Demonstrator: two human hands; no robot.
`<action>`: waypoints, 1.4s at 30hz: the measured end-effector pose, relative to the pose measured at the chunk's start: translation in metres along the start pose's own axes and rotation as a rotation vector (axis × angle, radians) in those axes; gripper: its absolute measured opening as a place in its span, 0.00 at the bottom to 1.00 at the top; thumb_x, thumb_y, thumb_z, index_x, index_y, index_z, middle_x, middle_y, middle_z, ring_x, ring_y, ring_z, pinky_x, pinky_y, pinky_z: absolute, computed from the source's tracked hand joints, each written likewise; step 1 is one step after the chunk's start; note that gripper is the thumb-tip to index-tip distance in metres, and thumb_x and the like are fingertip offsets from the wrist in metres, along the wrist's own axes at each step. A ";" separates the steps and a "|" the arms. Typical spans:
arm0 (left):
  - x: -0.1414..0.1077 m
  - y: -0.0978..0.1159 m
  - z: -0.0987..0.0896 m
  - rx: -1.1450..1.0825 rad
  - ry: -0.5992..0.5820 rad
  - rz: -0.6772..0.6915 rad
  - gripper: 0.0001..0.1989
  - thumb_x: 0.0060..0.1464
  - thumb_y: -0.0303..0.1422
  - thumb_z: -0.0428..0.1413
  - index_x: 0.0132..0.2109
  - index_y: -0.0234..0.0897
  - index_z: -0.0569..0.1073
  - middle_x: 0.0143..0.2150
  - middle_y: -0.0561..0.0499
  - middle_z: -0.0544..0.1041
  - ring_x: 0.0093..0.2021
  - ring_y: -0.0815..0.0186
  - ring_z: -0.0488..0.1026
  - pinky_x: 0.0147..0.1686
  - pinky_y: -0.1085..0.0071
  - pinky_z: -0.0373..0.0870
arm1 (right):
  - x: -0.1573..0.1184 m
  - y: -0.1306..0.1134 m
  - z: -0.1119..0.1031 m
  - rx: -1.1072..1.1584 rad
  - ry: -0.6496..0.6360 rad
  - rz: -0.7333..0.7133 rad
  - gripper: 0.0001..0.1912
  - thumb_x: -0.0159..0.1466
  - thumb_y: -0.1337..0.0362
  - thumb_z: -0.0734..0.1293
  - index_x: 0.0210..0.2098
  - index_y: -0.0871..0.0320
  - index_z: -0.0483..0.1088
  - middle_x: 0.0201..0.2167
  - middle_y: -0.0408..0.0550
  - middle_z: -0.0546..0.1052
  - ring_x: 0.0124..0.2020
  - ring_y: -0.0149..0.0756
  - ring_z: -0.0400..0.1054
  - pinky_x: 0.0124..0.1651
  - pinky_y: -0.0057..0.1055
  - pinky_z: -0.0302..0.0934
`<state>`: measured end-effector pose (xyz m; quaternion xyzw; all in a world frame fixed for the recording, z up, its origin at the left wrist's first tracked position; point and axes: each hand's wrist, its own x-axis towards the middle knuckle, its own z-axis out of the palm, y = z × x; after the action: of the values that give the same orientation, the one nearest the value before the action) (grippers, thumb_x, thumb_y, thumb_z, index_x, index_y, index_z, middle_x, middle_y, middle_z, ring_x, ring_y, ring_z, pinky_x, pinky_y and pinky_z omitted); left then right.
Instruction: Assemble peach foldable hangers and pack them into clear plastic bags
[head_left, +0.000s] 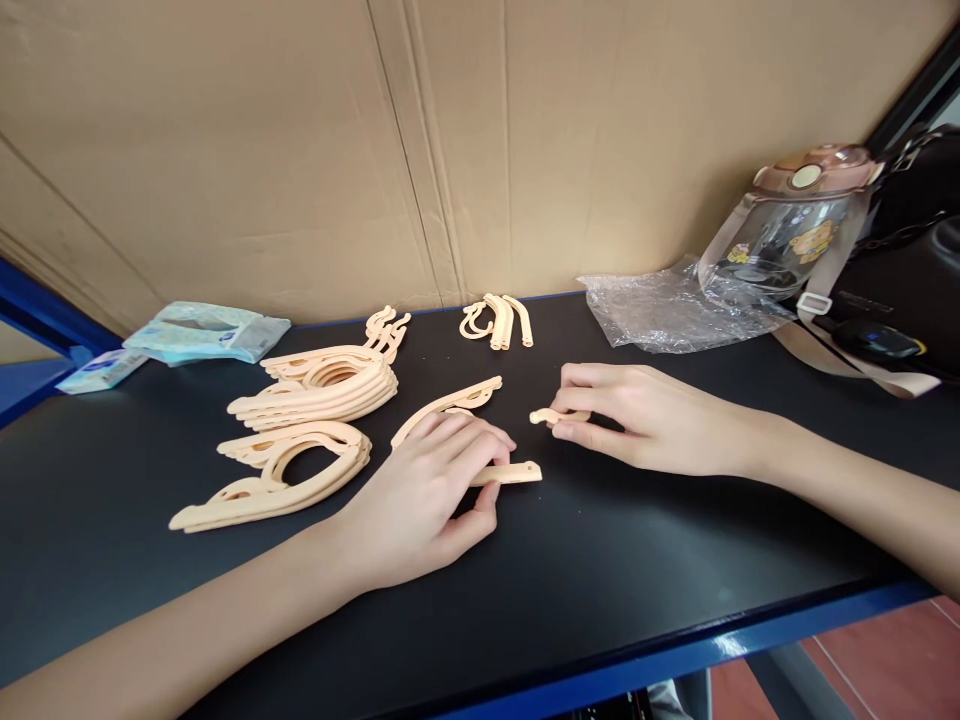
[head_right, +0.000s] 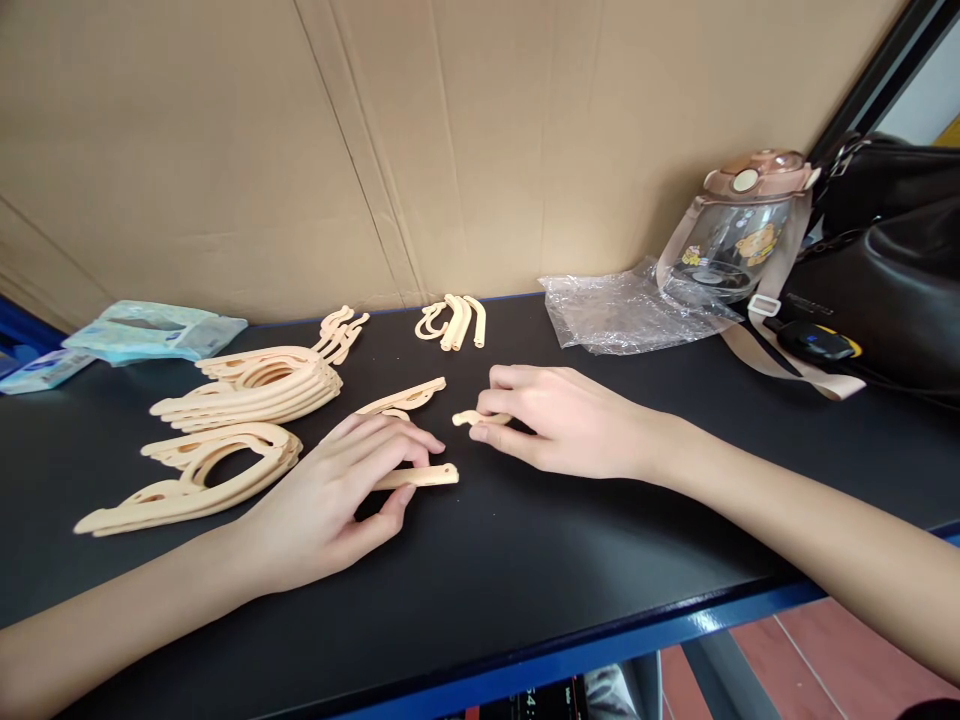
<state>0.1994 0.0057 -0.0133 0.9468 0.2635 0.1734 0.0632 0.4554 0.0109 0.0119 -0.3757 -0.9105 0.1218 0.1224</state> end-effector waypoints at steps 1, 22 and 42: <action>-0.001 -0.001 0.000 -0.041 -0.004 -0.009 0.07 0.58 0.25 0.47 0.42 0.39 0.66 0.46 0.51 0.74 0.47 0.63 0.68 0.50 0.64 0.61 | 0.001 0.001 0.002 0.005 -0.015 -0.007 0.19 0.71 0.55 0.54 0.38 0.58 0.71 0.34 0.46 0.69 0.32 0.32 0.65 0.36 0.30 0.56; 0.000 -0.006 0.000 -0.022 0.067 -0.039 0.06 0.67 0.35 0.42 0.39 0.41 0.55 0.30 0.57 0.67 0.25 0.68 0.65 0.26 0.73 0.59 | 0.002 -0.017 0.012 0.516 -0.113 -0.023 0.12 0.71 0.61 0.56 0.30 0.56 0.57 0.26 0.37 0.59 0.26 0.26 0.53 0.30 0.26 0.51; -0.001 -0.008 -0.001 -0.099 0.034 -0.100 0.06 0.67 0.36 0.43 0.39 0.41 0.54 0.31 0.57 0.66 0.27 0.68 0.65 0.26 0.74 0.58 | 0.001 -0.018 0.017 0.431 -0.016 -0.034 0.17 0.73 0.59 0.49 0.32 0.57 0.60 0.28 0.40 0.64 0.29 0.29 0.59 0.36 0.28 0.53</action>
<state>0.1947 0.0117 -0.0143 0.9252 0.3023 0.1989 0.1142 0.4373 -0.0030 0.0018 -0.3244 -0.8706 0.3144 0.1947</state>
